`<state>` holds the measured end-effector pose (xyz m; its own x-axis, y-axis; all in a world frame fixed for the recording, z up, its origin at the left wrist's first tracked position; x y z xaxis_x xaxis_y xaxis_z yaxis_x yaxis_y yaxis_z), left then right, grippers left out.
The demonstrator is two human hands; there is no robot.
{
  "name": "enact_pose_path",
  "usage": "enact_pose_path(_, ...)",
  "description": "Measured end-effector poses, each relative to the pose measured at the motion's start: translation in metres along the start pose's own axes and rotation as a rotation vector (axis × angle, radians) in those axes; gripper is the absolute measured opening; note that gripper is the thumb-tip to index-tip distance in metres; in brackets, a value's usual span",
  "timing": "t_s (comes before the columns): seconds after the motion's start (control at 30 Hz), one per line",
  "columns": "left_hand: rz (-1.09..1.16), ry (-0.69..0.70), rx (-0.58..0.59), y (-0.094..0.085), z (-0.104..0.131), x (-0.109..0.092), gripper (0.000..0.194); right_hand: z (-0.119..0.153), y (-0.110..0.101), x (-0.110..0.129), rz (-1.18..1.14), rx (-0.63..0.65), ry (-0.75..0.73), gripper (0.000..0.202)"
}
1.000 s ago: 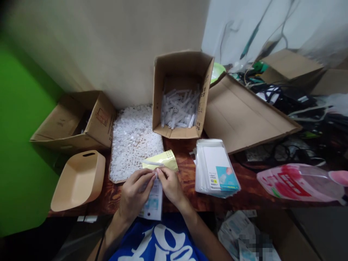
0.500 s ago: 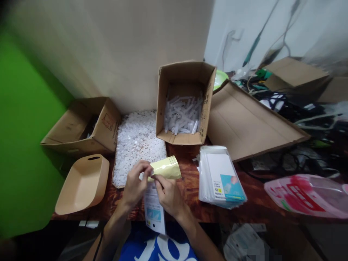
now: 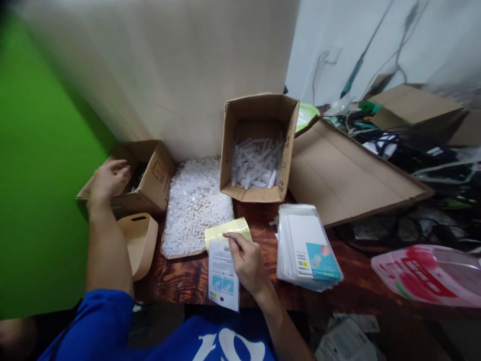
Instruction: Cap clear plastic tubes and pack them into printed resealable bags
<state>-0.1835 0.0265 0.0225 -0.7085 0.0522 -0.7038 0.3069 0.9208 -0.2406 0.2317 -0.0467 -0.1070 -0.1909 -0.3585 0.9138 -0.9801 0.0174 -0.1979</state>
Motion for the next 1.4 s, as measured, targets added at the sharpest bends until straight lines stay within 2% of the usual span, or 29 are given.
enact_pose_path(0.07, -0.042, -0.008, -0.073, -0.004, 0.023, -0.011, 0.013, 0.000, 0.001, -0.002, 0.036, -0.055, 0.011, 0.026)
enact_pose_path(0.13, -0.029, -0.014, -0.083, -0.009, 0.068, -0.033, 0.016, -0.001, 0.004, -0.005, 0.098, -0.175, 0.013, 0.026)
enact_pose_path(0.17, 0.015, -0.011, -0.036, -0.011, 0.098, -0.047, 0.019, -0.002, 0.006, -0.005, 0.134, -0.243, 0.012, 0.027)
enact_pose_path(0.23, 0.221, -0.071, 0.346, -0.011, 0.168, -0.075, 0.023, -0.002, 0.009, -0.004, 0.189, -0.339, 0.012, 0.031)
enact_pose_path(0.27, 0.289, -0.093, 0.532, -0.011, 0.204, -0.087, 0.027, -0.001, 0.010, -0.002, 0.190, -0.338, 0.009, 0.034)
enact_pose_path(0.3, 0.347, -0.116, 0.671, -0.011, 0.236, -0.097, 0.037, 0.000, 0.011, 0.002, 0.168, -0.295, -0.007, 0.038)
enact_pose_path(0.33, 0.407, -0.139, 0.737, -0.010, 0.263, -0.103, 0.053, 0.002, 0.011, 0.006, 0.125, -0.215, -0.040, 0.042)
enact_pose_path(0.37, 0.452, -0.186, 0.718, -0.010, 0.283, -0.107, 0.063, 0.005, 0.011, 0.010, 0.068, -0.109, -0.085, 0.046)
enact_pose_path(0.4, 0.486, -0.255, 0.651, -0.009, 0.297, -0.107, 0.069, 0.008, 0.011, 0.013, 0.003, -0.002, -0.135, 0.048)
enact_pose_path(0.43, 0.503, -0.320, 0.567, -0.009, 0.304, -0.105, 0.066, 0.011, 0.011, 0.016, -0.059, 0.076, -0.171, 0.048)
enact_pose_path(0.47, 0.501, -0.379, 0.489, -0.009, 0.307, -0.102, 0.057, 0.014, 0.010, 0.017, -0.104, 0.100, -0.180, 0.045)
enact_pose_path(0.53, 0.479, -0.449, 0.418, -0.011, 0.302, -0.095, 0.035, 0.014, 0.009, 0.016, -0.137, -0.001, -0.116, 0.036)
enact_pose_path(0.6, 0.471, -0.467, 0.462, -0.014, 0.292, -0.089, 0.027, 0.009, 0.008, 0.012, -0.141, -0.139, -0.015, 0.030)
enact_pose_path(0.67, 0.496, -0.456, 0.530, -0.015, 0.284, -0.086, 0.028, 0.001, 0.007, 0.009, -0.174, -0.151, 0.044, 0.025)
enact_pose_path(0.77, 0.549, -0.382, 0.566, -0.013, 0.280, -0.084, 0.023, -0.008, 0.004, 0.008, -0.242, -0.077, 0.054, 0.016)
enact_pose_path(0.87, 0.571, -0.310, 0.469, -0.006, 0.281, -0.081, 0.015, -0.009, -0.001, 0.007, -0.253, -0.064, 0.045, 0.014)
enact_pose_path(1.0, 0.551, -0.226, 0.360, -0.002, 0.284, -0.076, 0.006, -0.003, -0.002, 0.002, -0.216, -0.053, -0.057, 0.012)
enact_pose_path(1.13, 0.586, -0.145, 0.371, -0.004, 0.288, -0.070, 0.009, 0.000, -0.002, -0.007, -0.204, -0.109, -0.110, 0.002)
enact_pose_path(1.4, 0.564, 0.047, 0.481, -0.015, 0.302, -0.047, 0.013, 0.028, -0.009, -0.024, -0.179, -0.066, -0.017, 0.011)
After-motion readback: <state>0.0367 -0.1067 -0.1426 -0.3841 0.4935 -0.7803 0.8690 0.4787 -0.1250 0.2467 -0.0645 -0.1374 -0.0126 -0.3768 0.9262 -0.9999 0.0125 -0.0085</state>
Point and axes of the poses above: each hand's wrist, its own z-axis away from the middle knuckle, its own y-axis out of the palm, x = y × z, the point moved 1 cm from there along -z, towards the middle knuckle, and after that the axes turned 14 degrees about -x, right-handed, at the moved point
